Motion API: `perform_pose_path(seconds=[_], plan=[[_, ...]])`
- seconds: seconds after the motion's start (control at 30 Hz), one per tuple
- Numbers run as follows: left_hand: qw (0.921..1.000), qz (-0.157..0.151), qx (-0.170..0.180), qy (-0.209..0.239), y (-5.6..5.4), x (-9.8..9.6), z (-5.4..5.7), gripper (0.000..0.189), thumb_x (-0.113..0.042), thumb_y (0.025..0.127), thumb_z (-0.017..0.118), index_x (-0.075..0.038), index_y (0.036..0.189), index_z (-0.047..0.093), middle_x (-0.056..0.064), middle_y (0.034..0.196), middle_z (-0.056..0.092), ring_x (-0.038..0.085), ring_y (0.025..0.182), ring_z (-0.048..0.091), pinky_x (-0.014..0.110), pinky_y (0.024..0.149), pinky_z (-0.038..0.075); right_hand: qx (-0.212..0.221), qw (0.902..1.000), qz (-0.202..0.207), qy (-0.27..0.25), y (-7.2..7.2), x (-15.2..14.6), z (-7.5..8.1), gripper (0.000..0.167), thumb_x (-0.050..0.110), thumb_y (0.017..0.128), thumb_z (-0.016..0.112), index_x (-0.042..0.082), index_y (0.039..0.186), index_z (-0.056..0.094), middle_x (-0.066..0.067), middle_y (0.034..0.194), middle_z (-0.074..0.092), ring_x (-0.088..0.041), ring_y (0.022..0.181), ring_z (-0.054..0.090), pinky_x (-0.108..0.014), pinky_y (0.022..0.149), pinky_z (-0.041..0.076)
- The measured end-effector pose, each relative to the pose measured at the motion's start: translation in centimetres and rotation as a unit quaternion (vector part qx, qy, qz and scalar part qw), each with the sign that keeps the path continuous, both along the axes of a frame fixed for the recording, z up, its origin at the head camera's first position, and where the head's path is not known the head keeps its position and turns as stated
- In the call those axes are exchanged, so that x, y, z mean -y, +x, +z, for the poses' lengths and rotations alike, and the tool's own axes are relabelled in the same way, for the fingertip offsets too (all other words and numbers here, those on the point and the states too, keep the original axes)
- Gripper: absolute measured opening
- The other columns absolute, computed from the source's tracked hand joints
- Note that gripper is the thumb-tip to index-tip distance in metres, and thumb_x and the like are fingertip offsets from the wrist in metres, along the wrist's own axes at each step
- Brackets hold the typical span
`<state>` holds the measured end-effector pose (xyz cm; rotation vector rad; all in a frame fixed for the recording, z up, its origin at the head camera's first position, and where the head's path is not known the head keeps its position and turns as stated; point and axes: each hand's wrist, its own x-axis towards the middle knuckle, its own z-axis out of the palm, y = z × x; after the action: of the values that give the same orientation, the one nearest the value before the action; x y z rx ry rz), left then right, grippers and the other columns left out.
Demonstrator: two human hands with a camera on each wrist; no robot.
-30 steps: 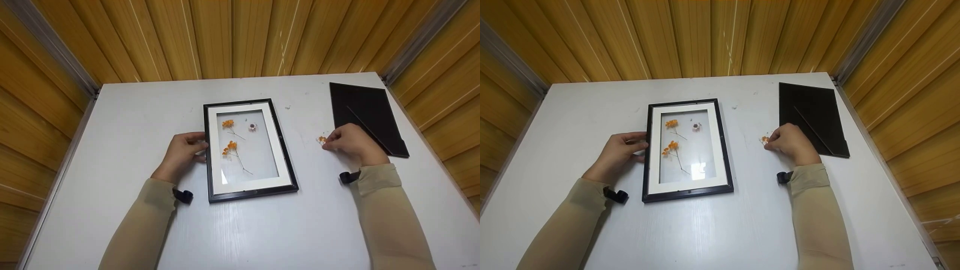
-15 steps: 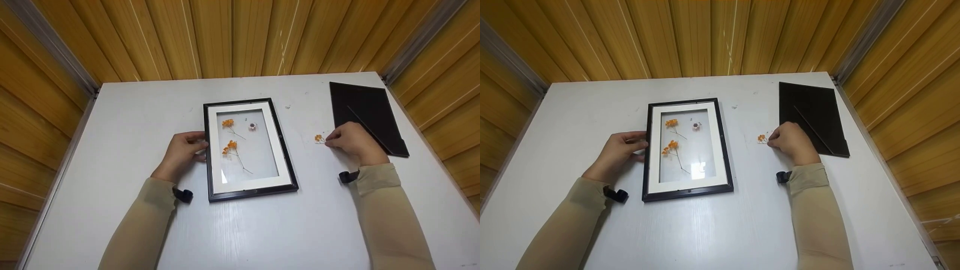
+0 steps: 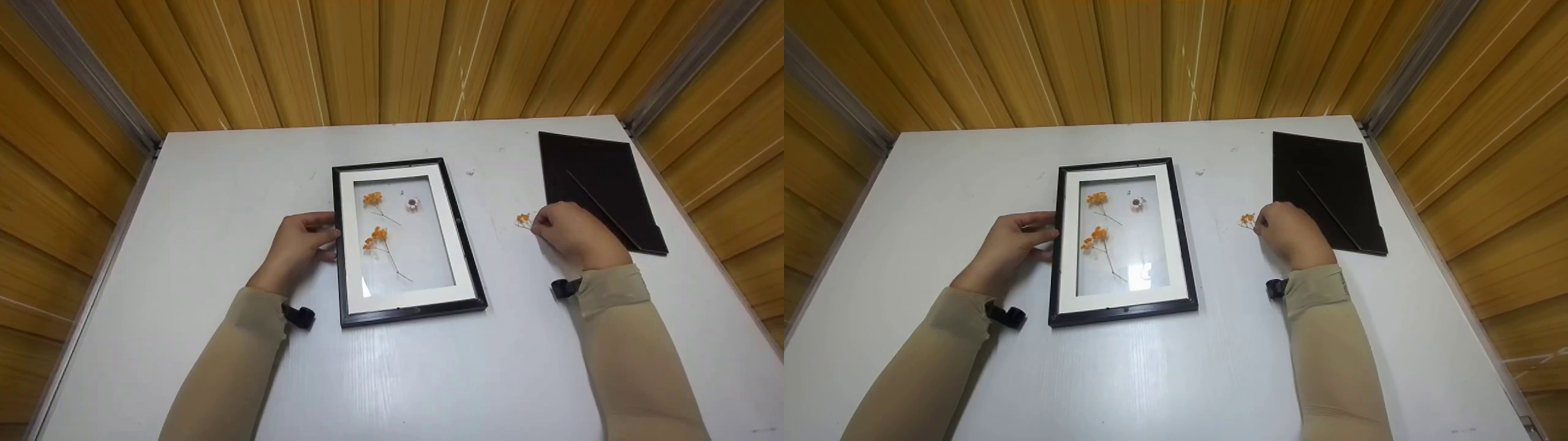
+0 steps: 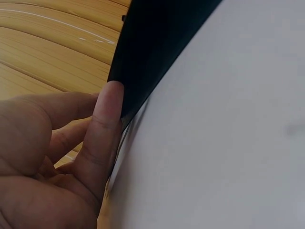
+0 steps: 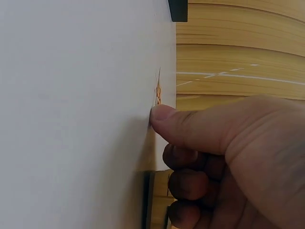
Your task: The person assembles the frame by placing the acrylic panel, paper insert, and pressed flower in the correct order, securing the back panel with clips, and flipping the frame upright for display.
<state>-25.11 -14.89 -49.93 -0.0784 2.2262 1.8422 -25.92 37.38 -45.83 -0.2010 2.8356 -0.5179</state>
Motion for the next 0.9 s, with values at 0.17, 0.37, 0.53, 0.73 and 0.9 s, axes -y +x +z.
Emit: perform_pose_path(seconds=[0.17,0.37,0.53,0.73,0.9], plan=[[0.9999,0.000,-0.006,-0.013,0.1,0.1,0.1,0.046,-0.005,0.103,0.078,-0.002,0.149,0.072,0.020,0.134,0.070,0.017,0.102,0.072,0.028,0.080,0.072,-0.015,0.9998,0.002,-0.011,-0.1,0.8,0.0,0.031,0.020,0.114,0.064,-0.006,0.122,0.078,-0.029,0.122,0.079,-0.040,0.108,0.071,-0.064,0.102,0.060],[0.9996,0.001,-0.009,-0.028,0.3,0.2,0.1,0.045,-0.006,0.104,0.077,-0.002,0.149,0.072,0.020,0.134,0.071,0.018,0.105,0.071,0.027,0.081,0.072,-0.068,0.9972,0.010,-0.031,-0.3,2.5,0.3,0.025,0.015,0.113,0.066,-0.007,0.119,0.077,-0.030,0.120,0.078,-0.043,0.108,0.070,-0.065,0.103,0.058],[0.9993,0.003,-0.013,-0.034,0.5,0.1,0.1,0.046,-0.008,0.105,0.077,-0.002,0.150,0.071,0.022,0.135,0.073,0.018,0.103,0.074,0.027,0.082,0.072,-0.112,0.9925,0.027,-0.042,-0.1,4.7,1.1,0.018,0.011,0.111,0.069,-0.005,0.113,0.077,-0.026,0.114,0.078,-0.041,0.104,0.071,-0.061,0.099,0.059],[0.9995,-0.002,-0.022,-0.021,0.5,-0.3,0.0,0.047,-0.009,0.101,0.080,-0.003,0.147,0.073,0.022,0.132,0.077,0.017,0.101,0.075,0.029,0.079,0.072,-0.141,0.9874,0.056,-0.047,1.0,7.5,2.0,0.016,0.012,0.111,0.070,-0.003,0.111,0.078,-0.021,0.109,0.078,-0.037,0.099,0.070,-0.056,0.093,0.059],[0.9997,-0.003,-0.015,-0.020,0.4,-0.7,-0.1,0.050,-0.006,0.099,0.082,-0.003,0.149,0.073,0.022,0.130,0.076,0.018,0.105,0.074,0.029,0.080,0.072,-0.147,0.9847,0.074,-0.056,2.2,9.6,2.3,0.016,0.014,0.112,0.070,0.000,0.111,0.078,-0.016,0.106,0.077,-0.031,0.096,0.069,-0.052,0.089,0.059]])
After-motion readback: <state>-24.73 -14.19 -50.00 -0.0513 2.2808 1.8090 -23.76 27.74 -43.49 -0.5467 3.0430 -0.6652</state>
